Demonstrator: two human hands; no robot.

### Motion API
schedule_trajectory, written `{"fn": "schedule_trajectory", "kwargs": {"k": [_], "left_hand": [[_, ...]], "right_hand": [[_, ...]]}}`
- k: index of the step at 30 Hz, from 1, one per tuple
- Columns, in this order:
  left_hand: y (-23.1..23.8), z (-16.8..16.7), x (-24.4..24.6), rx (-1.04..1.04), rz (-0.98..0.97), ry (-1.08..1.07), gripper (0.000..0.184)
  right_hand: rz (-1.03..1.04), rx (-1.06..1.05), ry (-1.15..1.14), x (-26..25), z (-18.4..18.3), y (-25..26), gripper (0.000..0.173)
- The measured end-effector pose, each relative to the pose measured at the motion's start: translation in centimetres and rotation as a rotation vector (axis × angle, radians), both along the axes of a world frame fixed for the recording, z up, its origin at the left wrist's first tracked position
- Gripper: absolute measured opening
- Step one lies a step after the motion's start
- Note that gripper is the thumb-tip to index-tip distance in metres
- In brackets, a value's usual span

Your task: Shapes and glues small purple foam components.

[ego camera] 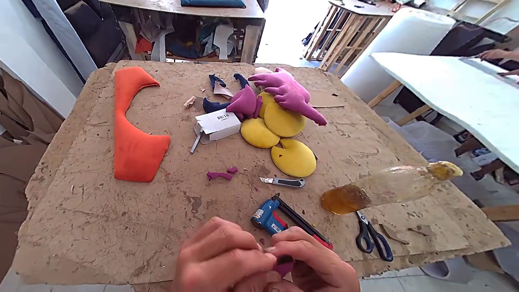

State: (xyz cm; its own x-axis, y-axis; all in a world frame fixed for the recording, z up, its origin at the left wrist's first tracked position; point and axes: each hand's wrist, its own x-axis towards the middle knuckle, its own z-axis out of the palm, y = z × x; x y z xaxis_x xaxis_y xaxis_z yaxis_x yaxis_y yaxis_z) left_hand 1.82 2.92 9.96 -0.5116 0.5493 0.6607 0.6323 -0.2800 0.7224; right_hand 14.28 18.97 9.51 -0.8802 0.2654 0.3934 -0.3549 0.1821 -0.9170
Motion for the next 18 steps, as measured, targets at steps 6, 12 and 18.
{"fn": "schedule_trajectory", "kwargs": {"k": [6,12,18], "left_hand": [[-0.6,0.1,0.5,0.04,0.079,0.244,0.008],[-0.2,0.7,1.3,0.0,0.21,0.188,0.013],[0.6,-0.3,0.9,-0.022,0.069,-0.208,0.024]], "right_hand": [[-0.114,0.097,0.127,-0.5,-0.7,-0.7,0.031],[-0.273,0.401,0.105,-0.6,-0.4,-1.3,0.026],[-0.32,0.213,0.094,-0.9,-0.8,-2.9,0.029]]}}
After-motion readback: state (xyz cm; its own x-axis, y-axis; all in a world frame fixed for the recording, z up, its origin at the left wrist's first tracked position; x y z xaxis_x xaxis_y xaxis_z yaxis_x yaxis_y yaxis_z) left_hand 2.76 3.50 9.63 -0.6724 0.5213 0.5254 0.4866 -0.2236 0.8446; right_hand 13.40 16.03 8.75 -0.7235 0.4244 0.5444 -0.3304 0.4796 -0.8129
